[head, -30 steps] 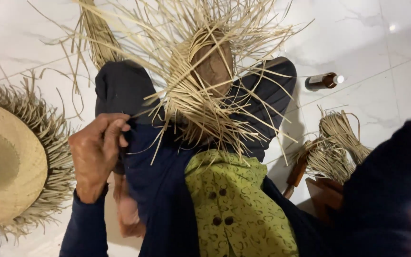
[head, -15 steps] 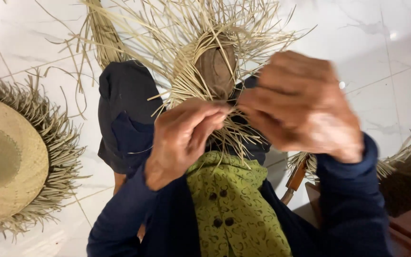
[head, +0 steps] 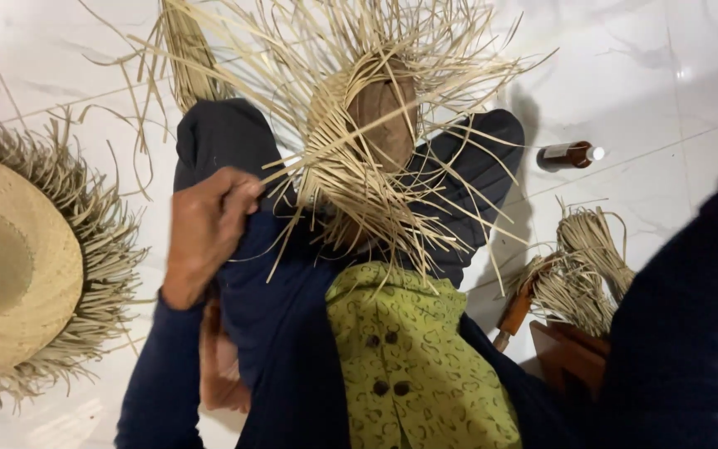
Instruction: Weaving a straw hat by hand using dried plant fibers and a wooden form.
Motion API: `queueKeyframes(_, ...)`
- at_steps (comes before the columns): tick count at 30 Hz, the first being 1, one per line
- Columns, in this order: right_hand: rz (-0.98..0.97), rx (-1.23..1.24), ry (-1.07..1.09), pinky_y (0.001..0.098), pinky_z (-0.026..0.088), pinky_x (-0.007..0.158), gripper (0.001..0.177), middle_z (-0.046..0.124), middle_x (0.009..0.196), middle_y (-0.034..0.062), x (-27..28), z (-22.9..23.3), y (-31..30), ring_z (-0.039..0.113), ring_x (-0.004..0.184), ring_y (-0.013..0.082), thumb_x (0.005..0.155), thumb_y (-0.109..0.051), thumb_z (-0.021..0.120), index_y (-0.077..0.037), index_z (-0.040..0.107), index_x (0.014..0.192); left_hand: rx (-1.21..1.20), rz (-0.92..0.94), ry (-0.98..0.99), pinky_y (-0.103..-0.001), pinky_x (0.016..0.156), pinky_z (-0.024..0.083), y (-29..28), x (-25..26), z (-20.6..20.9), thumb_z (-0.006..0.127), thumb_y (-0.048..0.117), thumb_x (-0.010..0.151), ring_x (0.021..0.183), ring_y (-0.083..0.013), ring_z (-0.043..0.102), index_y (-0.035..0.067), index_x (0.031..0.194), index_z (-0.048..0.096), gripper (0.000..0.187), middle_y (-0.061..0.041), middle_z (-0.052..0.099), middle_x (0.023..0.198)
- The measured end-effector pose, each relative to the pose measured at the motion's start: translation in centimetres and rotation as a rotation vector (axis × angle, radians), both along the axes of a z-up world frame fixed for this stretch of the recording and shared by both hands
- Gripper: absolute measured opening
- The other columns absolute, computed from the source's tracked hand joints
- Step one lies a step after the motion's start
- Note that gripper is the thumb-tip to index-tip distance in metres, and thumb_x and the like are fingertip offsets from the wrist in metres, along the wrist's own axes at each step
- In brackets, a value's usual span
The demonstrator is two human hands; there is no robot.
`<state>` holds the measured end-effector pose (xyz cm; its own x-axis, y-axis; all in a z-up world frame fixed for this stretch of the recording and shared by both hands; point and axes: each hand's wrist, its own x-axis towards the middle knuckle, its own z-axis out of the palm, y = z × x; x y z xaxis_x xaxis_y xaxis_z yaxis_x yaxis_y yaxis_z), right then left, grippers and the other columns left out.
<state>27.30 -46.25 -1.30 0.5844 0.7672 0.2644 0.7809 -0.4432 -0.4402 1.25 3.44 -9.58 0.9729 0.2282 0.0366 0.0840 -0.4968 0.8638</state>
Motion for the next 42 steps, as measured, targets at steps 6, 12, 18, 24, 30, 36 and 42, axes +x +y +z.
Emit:
queueKeyframes(6, 0.094, 0.07, 0.025, 0.0492, 0.041, 0.103, 0.037, 0.047, 0.133, 0.0172, -4.5, -4.5, 21.4, 0.042, 0.123, 0.0344, 0.061, 0.007, 0.075, -0.002, 0.064, 0.095, -0.007, 0.104, -0.013, -0.039, 0.055, 0.047, -4.2, 2.7, -0.2, 0.07, 0.016, 0.089, 0.057, -0.0314, 0.061, 0.007, 0.082, 0.066, 0.013, -0.012, 0.061, 0.058)
queueKeyframes(12, 0.392, 0.177, 0.412, 0.029, 0.049, 0.057, 0.004, 0.061, 0.068, 0.0013, -8.0, -10.5, 30.0, 0.065, 0.059, 0.0189, 0.087, -0.013, 0.072, -0.014, 0.075, 0.089, 0.043, 0.117, -0.026, -0.041, 0.055, 0.047, -3.1, 2.0, 0.5, 0.067, 0.014, 0.092, 0.063, -0.0328, 0.063, 0.006, 0.085, 0.065, 0.011, -0.013, 0.062, 0.064)
queueKeyframes(18, 0.245, 0.214, 0.432, 0.0347, 0.049, 0.062, 0.003, 0.062, 0.072, 0.0095, -7.4, -14.0, 29.7, 0.064, 0.069, 0.0282, 0.082, -0.011, 0.075, -0.011, 0.073, 0.084, -0.014, 0.349, 0.035, -0.034, 0.059, 0.05, -1.2, -0.6, -1.9, 0.066, 0.01, 0.093, 0.06, -0.0225, 0.063, 0.008, 0.089, 0.067, 0.005, -0.009, 0.066, 0.066)
queueKeyframes(24, 0.129, 0.175, 0.357, 0.0346, 0.05, 0.062, 0.003, 0.064, 0.072, 0.0097, -8.9, -13.5, 29.2, 0.064, 0.07, 0.0303, 0.082, -0.009, 0.073, -0.01, 0.072, 0.084, -0.236, 0.418, -0.016, -0.034, 0.064, 0.053, -5.1, -3.1, -2.4, 0.044, 0.032, 0.099, 0.067, -0.0214, 0.069, 0.013, 0.093, 0.066, 0.03, -0.005, 0.069, 0.071)
queueKeyframes(30, 0.166, 0.085, 0.141, 0.0439, 0.049, 0.06, 0.007, 0.061, 0.073, 0.0128, -8.7, -14.3, 28.7, 0.06, 0.072, 0.0354, 0.085, -0.014, 0.069, -0.008, 0.068, 0.082, -0.128, 0.294, -0.165, -0.069, 0.09, 0.045, -8.7, 0.3, -4.0, 0.04, 0.014, 0.104, 0.114, -0.0508, 0.047, 0.004, 0.139, 0.035, 0.037, -0.027, 0.049, 0.128)
queueKeyframes(36, 0.174, 0.03, -0.08, 0.0384, 0.049, 0.062, 0.007, 0.062, 0.076, 0.0097, -8.6, -15.7, 30.0, 0.062, 0.075, 0.0306, 0.08, -0.015, 0.07, -0.011, 0.066, 0.076, -0.23, 0.348, -0.213, -0.068, 0.09, 0.047, -8.7, 3.5, -5.9, 0.036, 0.02, 0.106, 0.114, -0.0517, 0.046, 0.001, 0.136, 0.039, 0.035, -0.027, 0.05, 0.125)
queueKeyframes(42, 0.108, -0.148, -0.33, 0.0291, 0.05, 0.064, 0.019, 0.052, 0.058, 0.0018, -6.0, -11.2, 30.0, 0.049, 0.054, 0.0135, 0.085, -0.001, 0.066, -0.01, 0.066, 0.068, -0.537, 0.48, -0.21, -0.021, 0.063, 0.046, -8.6, 5.4, -6.8, 0.059, 0.01, 0.089, 0.069, -0.0102, 0.055, -0.009, 0.094, 0.061, 0.019, -0.008, 0.063, 0.079)
